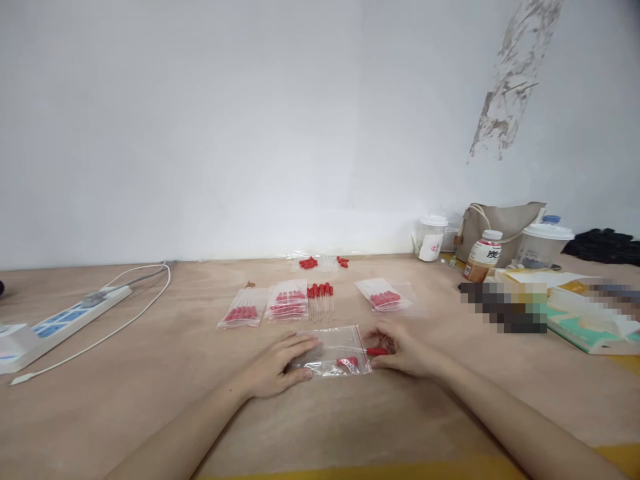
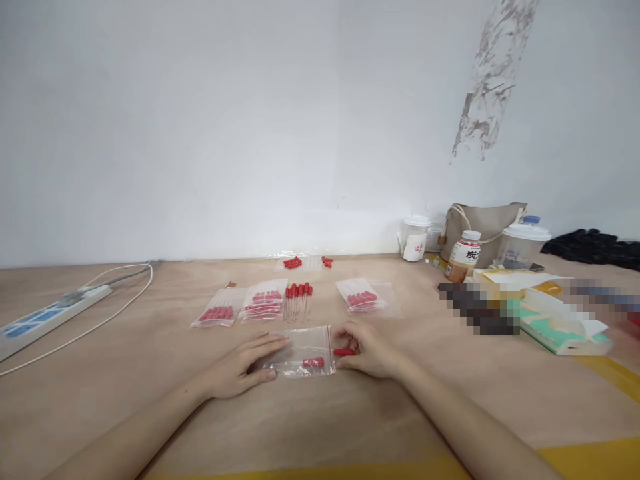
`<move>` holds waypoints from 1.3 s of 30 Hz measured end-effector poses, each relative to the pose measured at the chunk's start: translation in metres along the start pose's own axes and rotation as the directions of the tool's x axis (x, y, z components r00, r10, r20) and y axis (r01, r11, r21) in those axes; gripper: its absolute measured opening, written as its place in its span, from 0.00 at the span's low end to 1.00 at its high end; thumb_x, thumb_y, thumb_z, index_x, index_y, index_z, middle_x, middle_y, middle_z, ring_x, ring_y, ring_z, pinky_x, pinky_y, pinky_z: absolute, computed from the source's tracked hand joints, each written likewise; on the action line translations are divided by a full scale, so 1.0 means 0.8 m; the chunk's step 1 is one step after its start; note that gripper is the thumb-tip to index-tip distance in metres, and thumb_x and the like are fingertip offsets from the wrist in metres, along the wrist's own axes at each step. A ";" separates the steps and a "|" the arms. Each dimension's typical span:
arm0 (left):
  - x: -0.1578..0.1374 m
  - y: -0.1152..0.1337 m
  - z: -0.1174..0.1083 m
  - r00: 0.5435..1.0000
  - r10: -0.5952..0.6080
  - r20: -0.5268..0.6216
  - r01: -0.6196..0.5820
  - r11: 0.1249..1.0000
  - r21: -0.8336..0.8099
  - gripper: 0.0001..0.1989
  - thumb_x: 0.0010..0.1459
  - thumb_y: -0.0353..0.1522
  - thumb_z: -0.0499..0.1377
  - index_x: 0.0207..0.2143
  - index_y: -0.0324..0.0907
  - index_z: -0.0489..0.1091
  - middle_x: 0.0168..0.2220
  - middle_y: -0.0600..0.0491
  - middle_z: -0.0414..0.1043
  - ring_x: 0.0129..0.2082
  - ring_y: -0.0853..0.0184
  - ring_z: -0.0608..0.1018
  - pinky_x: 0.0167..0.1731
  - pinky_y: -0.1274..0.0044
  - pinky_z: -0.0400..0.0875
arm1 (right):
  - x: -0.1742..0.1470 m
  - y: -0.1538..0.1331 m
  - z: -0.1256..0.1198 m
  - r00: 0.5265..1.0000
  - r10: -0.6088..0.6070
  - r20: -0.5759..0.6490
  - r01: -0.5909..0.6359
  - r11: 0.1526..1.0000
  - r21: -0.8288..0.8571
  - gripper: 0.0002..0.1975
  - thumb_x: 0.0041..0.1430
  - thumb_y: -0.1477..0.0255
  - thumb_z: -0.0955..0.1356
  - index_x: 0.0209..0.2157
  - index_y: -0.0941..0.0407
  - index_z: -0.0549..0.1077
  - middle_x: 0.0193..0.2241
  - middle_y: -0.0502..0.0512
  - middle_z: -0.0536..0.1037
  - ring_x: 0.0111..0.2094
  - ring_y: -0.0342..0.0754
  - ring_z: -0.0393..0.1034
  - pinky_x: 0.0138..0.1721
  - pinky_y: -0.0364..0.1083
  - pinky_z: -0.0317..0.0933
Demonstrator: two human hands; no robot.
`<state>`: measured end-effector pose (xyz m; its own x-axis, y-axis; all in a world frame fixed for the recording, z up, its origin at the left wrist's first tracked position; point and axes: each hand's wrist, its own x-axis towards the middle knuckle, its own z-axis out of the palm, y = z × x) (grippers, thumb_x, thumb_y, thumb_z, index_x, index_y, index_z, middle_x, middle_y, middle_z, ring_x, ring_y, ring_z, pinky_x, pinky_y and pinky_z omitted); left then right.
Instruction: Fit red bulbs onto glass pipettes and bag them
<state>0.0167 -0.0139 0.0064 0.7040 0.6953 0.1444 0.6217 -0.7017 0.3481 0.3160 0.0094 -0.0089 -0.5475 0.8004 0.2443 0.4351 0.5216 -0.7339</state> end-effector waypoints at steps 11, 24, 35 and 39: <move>-0.001 0.000 0.000 1.000 -0.012 0.001 0.012 1.000 0.011 0.25 0.57 0.42 0.49 0.56 0.50 0.49 0.57 0.53 0.53 0.56 0.63 0.56 0.54 0.68 0.51 | 0.005 0.013 0.011 0.993 0.074 -0.097 -0.067 0.995 0.079 0.08 0.48 0.67 0.66 0.27 0.58 0.71 0.27 0.52 0.70 0.27 0.42 0.64 0.29 0.43 0.59; 0.000 0.000 0.002 1.000 -0.014 -0.016 0.014 1.000 0.000 0.24 0.57 0.41 0.49 0.56 0.50 0.51 0.56 0.54 0.54 0.56 0.62 0.56 0.53 0.67 0.52 | 0.017 0.006 0.038 0.976 0.000 -0.219 0.037 0.985 0.166 0.06 0.52 0.71 0.62 0.34 0.57 0.63 0.27 0.51 0.71 0.28 0.42 0.65 0.29 0.41 0.59; 0.000 -0.003 0.001 1.000 -0.002 0.011 0.002 1.000 -0.012 0.22 0.58 0.41 0.49 0.55 0.50 0.53 0.57 0.54 0.53 0.56 0.62 0.55 0.54 0.66 0.49 | 0.154 -0.001 0.028 0.873 0.294 -0.389 -0.413 0.871 -0.267 0.08 0.47 0.74 0.64 0.32 0.60 0.68 0.31 0.59 0.73 0.34 0.47 0.67 0.32 0.42 0.57; 0.000 -0.005 0.003 1.000 0.009 0.009 -0.009 1.000 -0.020 0.23 0.57 0.41 0.49 0.55 0.50 0.54 0.57 0.53 0.53 0.56 0.61 0.56 0.54 0.65 0.49 | 0.184 -0.007 0.047 0.835 0.368 -0.409 -0.499 0.819 -0.281 0.12 0.47 0.73 0.65 0.36 0.61 0.67 0.34 0.65 0.73 0.36 0.52 0.68 0.31 0.43 0.58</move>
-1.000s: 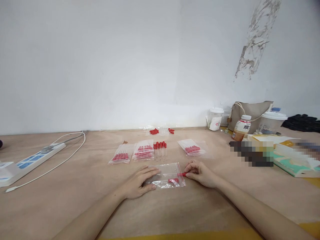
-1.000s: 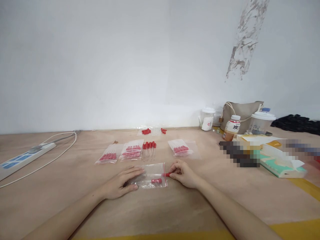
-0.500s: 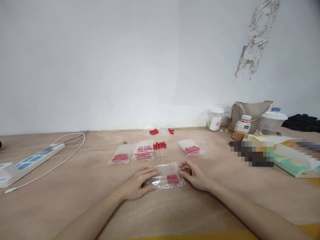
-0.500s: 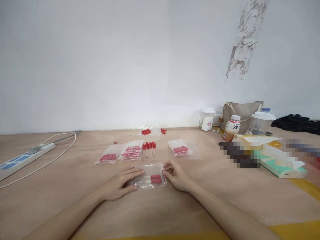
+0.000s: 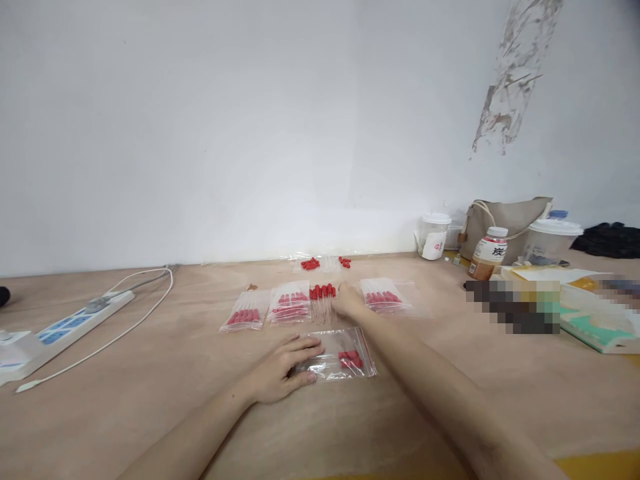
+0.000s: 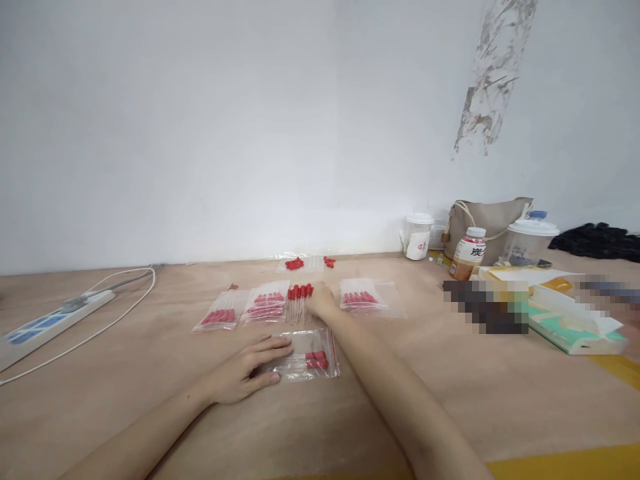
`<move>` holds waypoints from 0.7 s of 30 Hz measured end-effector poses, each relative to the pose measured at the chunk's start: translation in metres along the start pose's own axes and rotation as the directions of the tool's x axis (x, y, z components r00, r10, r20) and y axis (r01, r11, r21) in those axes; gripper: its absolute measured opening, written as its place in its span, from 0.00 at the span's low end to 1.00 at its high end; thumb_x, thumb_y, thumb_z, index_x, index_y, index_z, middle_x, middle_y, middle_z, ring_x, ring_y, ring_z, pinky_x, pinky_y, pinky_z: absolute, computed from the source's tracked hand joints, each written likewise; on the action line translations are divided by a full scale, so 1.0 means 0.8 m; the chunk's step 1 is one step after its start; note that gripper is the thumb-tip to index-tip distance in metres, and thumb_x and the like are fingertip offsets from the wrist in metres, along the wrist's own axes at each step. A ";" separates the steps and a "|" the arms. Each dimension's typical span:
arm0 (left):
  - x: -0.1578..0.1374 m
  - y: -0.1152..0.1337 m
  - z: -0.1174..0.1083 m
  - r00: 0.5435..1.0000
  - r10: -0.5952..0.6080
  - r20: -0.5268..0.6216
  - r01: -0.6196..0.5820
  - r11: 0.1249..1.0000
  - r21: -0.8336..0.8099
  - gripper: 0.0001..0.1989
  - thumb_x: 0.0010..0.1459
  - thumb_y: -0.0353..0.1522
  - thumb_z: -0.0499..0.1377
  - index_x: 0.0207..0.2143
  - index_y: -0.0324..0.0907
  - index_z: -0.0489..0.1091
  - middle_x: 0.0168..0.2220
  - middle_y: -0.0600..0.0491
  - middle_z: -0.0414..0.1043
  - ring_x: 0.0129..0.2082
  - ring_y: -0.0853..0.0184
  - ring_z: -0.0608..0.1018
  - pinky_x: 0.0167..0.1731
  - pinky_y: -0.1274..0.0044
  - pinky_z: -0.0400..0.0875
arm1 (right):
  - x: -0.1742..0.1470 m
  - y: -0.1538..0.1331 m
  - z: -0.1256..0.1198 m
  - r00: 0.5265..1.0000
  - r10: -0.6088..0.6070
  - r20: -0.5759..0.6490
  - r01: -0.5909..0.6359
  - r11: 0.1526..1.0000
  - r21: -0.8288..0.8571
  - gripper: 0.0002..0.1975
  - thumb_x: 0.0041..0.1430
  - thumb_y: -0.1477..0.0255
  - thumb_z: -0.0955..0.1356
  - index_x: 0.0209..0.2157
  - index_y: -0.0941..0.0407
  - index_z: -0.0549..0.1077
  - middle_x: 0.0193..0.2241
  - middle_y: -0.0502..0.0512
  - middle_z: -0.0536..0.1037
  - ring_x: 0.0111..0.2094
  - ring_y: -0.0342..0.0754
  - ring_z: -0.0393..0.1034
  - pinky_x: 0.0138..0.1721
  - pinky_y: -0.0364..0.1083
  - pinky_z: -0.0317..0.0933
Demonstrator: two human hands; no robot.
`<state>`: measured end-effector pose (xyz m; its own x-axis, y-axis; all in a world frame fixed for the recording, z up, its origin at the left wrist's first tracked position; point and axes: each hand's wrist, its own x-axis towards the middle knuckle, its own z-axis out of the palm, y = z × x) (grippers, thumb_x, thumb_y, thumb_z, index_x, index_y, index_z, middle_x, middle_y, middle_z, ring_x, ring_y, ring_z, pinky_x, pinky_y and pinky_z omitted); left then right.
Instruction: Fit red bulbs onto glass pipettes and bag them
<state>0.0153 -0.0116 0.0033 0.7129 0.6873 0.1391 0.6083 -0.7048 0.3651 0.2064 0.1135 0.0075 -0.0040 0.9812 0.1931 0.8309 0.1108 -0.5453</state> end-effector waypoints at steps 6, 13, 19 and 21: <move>0.000 0.001 0.000 1.000 -0.011 0.005 0.011 1.000 0.007 0.23 0.57 0.42 0.49 0.55 0.50 0.53 0.57 0.53 0.53 0.56 0.62 0.56 0.55 0.65 0.48 | -0.002 -0.003 -0.001 0.999 0.016 0.035 -0.015 0.999 -0.029 0.16 0.47 0.77 0.63 0.41 0.65 0.63 0.32 0.69 0.73 0.35 0.54 0.69 0.30 0.45 0.59; -0.001 0.004 -0.002 1.000 -0.024 -0.003 0.024 1.000 0.008 0.23 0.57 0.42 0.49 0.55 0.51 0.54 0.57 0.55 0.53 0.56 0.62 0.55 0.54 0.65 0.50 | -0.044 0.060 -0.050 0.998 -0.068 -0.006 0.067 0.966 0.249 0.29 0.52 0.74 0.59 0.54 0.59 0.41 0.20 0.47 0.68 0.18 0.42 0.65 0.19 0.39 0.57; 0.002 0.002 -0.002 1.000 -0.015 0.008 0.015 1.000 -0.012 0.22 0.57 0.41 0.49 0.54 0.50 0.55 0.57 0.53 0.53 0.56 0.62 0.57 0.54 0.64 0.48 | -0.089 0.102 -0.048 0.995 0.076 -0.071 0.000 0.682 0.731 0.34 0.47 0.73 0.63 0.52 0.53 0.39 0.20 0.41 0.61 0.16 0.42 0.64 0.14 0.40 0.60; 0.003 0.001 -0.002 1.000 -0.002 0.015 0.003 1.000 -0.009 0.22 0.57 0.41 0.49 0.55 0.50 0.54 0.57 0.52 0.53 0.56 0.62 0.57 0.55 0.64 0.47 | -0.098 0.098 -0.042 0.992 0.115 -0.046 -0.033 0.602 0.798 0.31 0.45 0.73 0.64 0.48 0.53 0.42 0.20 0.41 0.62 0.17 0.42 0.65 0.16 0.41 0.63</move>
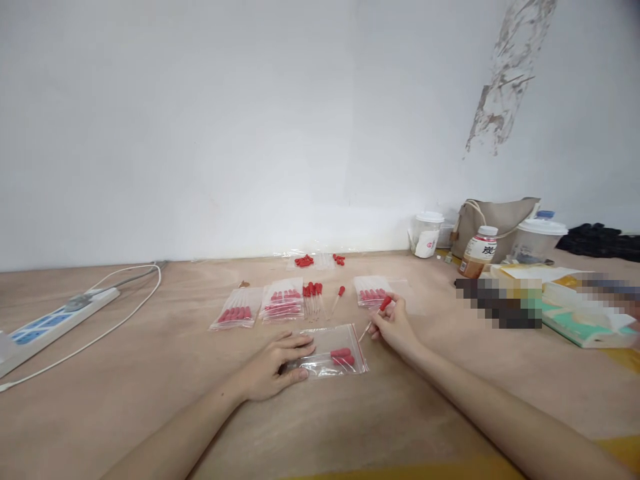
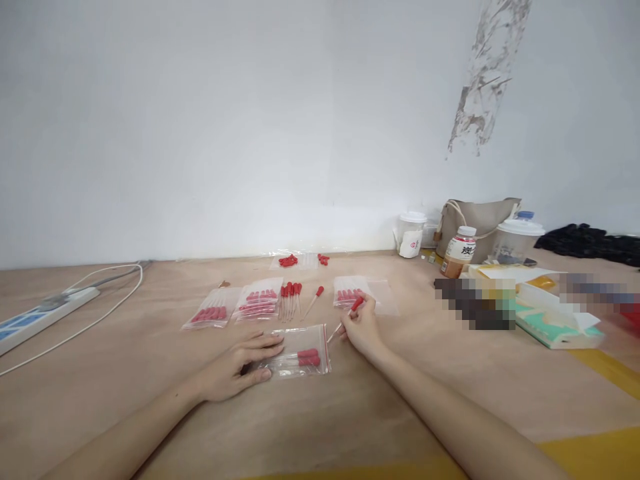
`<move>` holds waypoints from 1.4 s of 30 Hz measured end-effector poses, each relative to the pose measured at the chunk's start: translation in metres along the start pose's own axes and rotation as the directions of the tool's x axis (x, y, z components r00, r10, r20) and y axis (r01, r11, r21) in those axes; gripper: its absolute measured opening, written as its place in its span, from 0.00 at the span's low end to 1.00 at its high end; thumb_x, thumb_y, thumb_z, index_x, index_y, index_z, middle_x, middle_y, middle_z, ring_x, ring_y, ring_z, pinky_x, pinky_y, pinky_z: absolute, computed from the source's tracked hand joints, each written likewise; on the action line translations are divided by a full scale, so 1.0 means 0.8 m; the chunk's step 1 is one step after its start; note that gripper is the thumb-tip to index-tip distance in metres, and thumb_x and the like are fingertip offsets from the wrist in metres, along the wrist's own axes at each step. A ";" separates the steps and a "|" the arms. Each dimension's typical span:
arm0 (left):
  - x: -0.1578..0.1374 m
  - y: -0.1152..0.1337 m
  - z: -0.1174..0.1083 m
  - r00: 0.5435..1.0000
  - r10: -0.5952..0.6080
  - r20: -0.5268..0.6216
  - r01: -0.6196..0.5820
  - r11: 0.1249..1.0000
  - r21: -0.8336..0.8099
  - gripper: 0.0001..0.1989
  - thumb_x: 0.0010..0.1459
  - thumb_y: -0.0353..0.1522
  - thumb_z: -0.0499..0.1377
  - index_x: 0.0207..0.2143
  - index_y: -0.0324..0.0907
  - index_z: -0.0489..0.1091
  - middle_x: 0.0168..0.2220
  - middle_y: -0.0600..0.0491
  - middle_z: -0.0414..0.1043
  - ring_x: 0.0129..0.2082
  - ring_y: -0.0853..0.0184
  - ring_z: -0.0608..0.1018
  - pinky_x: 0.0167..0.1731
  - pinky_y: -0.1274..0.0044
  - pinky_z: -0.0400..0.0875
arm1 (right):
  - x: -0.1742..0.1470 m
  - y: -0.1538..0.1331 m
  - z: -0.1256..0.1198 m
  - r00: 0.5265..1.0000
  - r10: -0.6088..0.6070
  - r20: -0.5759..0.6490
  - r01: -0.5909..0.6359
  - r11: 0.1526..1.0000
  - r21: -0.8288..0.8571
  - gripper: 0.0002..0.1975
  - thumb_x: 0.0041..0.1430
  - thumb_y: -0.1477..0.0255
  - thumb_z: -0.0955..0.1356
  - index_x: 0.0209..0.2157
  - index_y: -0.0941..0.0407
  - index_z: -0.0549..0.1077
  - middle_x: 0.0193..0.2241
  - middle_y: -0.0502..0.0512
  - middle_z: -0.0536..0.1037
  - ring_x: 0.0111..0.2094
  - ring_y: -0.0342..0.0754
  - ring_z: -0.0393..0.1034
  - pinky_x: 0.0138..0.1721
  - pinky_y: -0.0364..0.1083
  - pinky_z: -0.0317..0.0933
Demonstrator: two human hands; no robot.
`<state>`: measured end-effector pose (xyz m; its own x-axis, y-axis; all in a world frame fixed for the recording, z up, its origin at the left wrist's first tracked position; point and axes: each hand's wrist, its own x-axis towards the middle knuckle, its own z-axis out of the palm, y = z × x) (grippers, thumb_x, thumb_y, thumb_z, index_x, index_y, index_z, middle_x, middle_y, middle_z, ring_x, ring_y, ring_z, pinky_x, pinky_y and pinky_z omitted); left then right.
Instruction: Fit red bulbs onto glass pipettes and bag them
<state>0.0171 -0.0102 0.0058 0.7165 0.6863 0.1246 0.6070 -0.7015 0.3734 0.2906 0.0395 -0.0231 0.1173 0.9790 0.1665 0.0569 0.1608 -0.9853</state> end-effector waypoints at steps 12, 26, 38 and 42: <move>-0.003 0.007 -0.002 0.999 -0.019 -0.040 0.020 0.999 0.034 0.25 0.57 0.42 0.49 0.57 0.50 0.49 0.56 0.53 0.55 0.55 0.62 0.58 0.54 0.64 0.51 | -0.031 -0.004 -0.007 0.953 0.078 0.294 -0.082 0.997 0.004 0.12 0.46 0.65 0.66 0.31 0.55 0.60 0.23 0.48 0.70 0.22 0.42 0.67 0.26 0.44 0.63; -0.002 0.007 0.000 0.998 0.003 -0.067 -0.002 1.000 0.012 0.25 0.57 0.41 0.50 0.57 0.50 0.49 0.55 0.53 0.57 0.54 0.61 0.60 0.54 0.65 0.49 | -0.034 -0.005 0.014 0.852 -0.190 0.487 0.354 0.896 -0.269 0.08 0.49 0.71 0.63 0.31 0.57 0.72 0.28 0.52 0.74 0.29 0.44 0.66 0.30 0.43 0.60; -0.001 0.000 0.002 0.999 -0.017 -0.028 0.017 1.000 -0.005 0.23 0.57 0.41 0.50 0.55 0.50 0.54 0.57 0.53 0.54 0.56 0.62 0.56 0.55 0.65 0.47 | 0.040 -0.045 0.023 0.643 -0.348 0.682 0.724 -0.015 -0.690 0.10 0.51 0.80 0.60 0.33 0.59 0.70 0.34 0.60 0.71 0.38 0.51 0.61 0.37 0.48 0.51; -0.001 -0.001 0.002 1.000 -0.015 -0.020 0.015 1.000 0.004 0.23 0.57 0.42 0.50 0.55 0.50 0.54 0.57 0.53 0.53 0.56 0.62 0.56 0.55 0.64 0.47 | 0.066 -0.043 0.049 0.604 -0.230 0.763 0.710 -0.278 -0.647 0.09 0.53 0.79 0.60 0.31 0.61 0.72 0.34 0.63 0.71 0.39 0.53 0.60 0.37 0.50 0.49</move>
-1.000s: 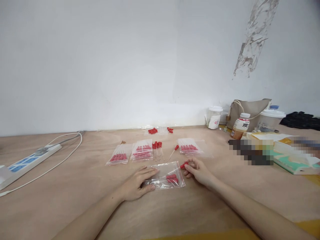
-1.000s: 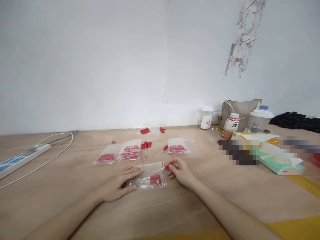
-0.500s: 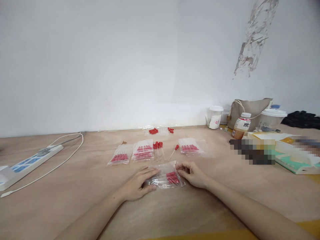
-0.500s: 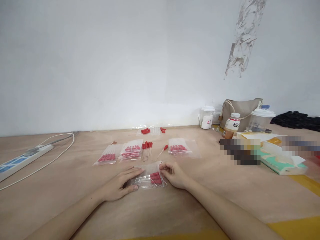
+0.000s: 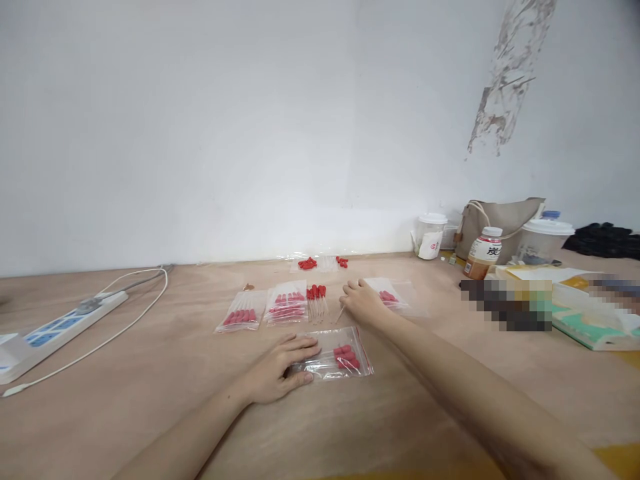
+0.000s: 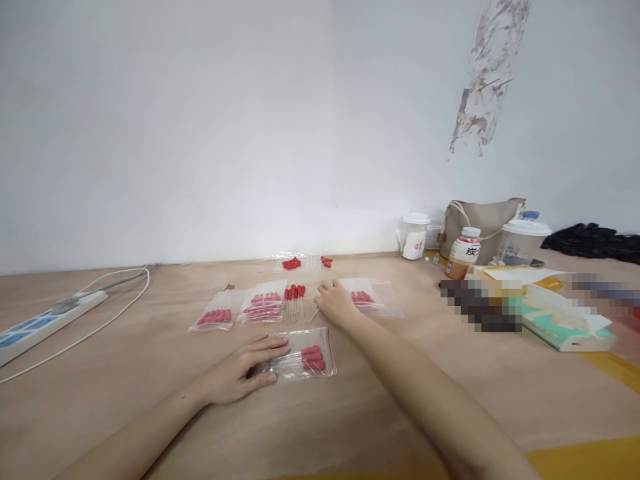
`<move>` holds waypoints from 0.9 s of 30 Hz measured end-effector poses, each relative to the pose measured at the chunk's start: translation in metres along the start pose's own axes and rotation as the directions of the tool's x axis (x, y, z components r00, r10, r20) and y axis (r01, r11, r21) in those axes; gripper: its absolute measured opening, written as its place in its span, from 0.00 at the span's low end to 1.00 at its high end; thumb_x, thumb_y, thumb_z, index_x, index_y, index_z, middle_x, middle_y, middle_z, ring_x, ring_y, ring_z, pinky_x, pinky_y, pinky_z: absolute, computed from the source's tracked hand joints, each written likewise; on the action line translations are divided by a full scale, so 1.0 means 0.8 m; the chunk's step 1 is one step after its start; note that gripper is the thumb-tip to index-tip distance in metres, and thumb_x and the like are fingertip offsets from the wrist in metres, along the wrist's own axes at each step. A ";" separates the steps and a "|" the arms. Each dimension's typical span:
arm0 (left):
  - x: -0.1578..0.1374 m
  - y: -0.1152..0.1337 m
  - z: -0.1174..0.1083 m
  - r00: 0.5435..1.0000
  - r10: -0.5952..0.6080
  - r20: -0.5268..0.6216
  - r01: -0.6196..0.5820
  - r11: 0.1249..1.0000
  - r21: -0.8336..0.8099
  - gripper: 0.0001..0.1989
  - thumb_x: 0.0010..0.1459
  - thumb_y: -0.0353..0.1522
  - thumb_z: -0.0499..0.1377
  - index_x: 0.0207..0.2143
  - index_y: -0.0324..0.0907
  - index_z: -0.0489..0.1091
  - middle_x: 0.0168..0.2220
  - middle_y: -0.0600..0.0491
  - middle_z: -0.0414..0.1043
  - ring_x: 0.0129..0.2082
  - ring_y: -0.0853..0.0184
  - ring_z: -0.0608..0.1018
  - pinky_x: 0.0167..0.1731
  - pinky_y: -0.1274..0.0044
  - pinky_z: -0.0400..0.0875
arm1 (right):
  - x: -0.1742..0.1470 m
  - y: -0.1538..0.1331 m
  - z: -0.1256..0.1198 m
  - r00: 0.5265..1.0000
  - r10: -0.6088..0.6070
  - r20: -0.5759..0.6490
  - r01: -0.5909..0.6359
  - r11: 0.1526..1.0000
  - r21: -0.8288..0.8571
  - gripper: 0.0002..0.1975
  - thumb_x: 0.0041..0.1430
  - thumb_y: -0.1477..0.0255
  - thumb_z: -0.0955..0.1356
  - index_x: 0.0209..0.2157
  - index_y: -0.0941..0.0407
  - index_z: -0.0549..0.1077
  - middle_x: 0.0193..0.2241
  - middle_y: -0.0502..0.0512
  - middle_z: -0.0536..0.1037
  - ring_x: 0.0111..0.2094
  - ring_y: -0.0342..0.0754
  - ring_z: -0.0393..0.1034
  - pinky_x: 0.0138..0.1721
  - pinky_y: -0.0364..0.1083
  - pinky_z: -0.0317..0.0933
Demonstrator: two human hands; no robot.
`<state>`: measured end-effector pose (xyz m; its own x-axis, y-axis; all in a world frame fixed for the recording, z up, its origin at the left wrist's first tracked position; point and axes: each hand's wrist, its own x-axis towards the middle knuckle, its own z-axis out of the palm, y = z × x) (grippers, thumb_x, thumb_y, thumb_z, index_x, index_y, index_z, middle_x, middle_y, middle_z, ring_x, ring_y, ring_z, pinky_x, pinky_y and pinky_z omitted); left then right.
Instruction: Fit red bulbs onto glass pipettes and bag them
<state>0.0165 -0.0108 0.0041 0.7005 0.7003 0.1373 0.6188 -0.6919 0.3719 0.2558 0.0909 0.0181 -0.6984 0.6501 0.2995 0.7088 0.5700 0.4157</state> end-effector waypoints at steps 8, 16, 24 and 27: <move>-0.001 0.000 0.000 1.000 -0.018 0.004 0.018 1.000 0.008 0.23 0.56 0.42 0.50 0.55 0.51 0.54 0.57 0.55 0.53 0.57 0.62 0.55 0.55 0.65 0.48 | 0.015 0.008 0.012 0.985 -0.170 -0.030 0.169 0.985 -0.029 0.07 0.54 0.77 0.61 0.30 0.58 0.71 0.29 0.55 0.75 0.38 0.49 0.62 0.45 0.50 0.46; 0.001 -0.001 0.000 1.000 0.000 -0.005 0.001 1.000 0.003 0.23 0.56 0.42 0.50 0.54 0.50 0.55 0.57 0.54 0.54 0.56 0.62 0.56 0.55 0.65 0.48 | -0.057 0.014 0.009 0.904 0.048 -0.426 0.050 0.975 0.216 0.13 0.60 0.69 0.58 0.43 0.54 0.69 0.26 0.52 0.75 0.30 0.43 0.66 0.36 0.45 0.54; 0.000 -0.001 0.000 1.000 -0.001 0.001 0.001 1.000 0.012 0.23 0.57 0.42 0.50 0.55 0.51 0.54 0.57 0.54 0.53 0.56 0.62 0.56 0.55 0.64 0.47 | -0.129 0.046 -0.009 0.997 0.051 -0.062 0.000 0.771 0.636 0.13 0.58 0.65 0.59 0.35 0.49 0.74 0.32 0.52 0.75 0.33 0.44 0.68 0.32 0.41 0.58; 0.000 0.000 -0.001 1.000 -0.001 0.000 0.001 1.000 0.011 0.23 0.57 0.42 0.50 0.55 0.51 0.54 0.57 0.54 0.53 0.56 0.62 0.56 0.54 0.64 0.48 | -0.128 0.049 -0.011 0.998 0.061 -0.017 -0.034 0.751 0.659 0.13 0.57 0.65 0.59 0.34 0.49 0.74 0.33 0.51 0.75 0.33 0.45 0.68 0.32 0.42 0.58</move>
<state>0.0162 -0.0108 0.0047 0.6999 0.7010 0.1367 0.6236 -0.6931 0.3615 0.3545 0.0423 0.0109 -0.6556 0.6748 0.3389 0.6220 0.7370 -0.2645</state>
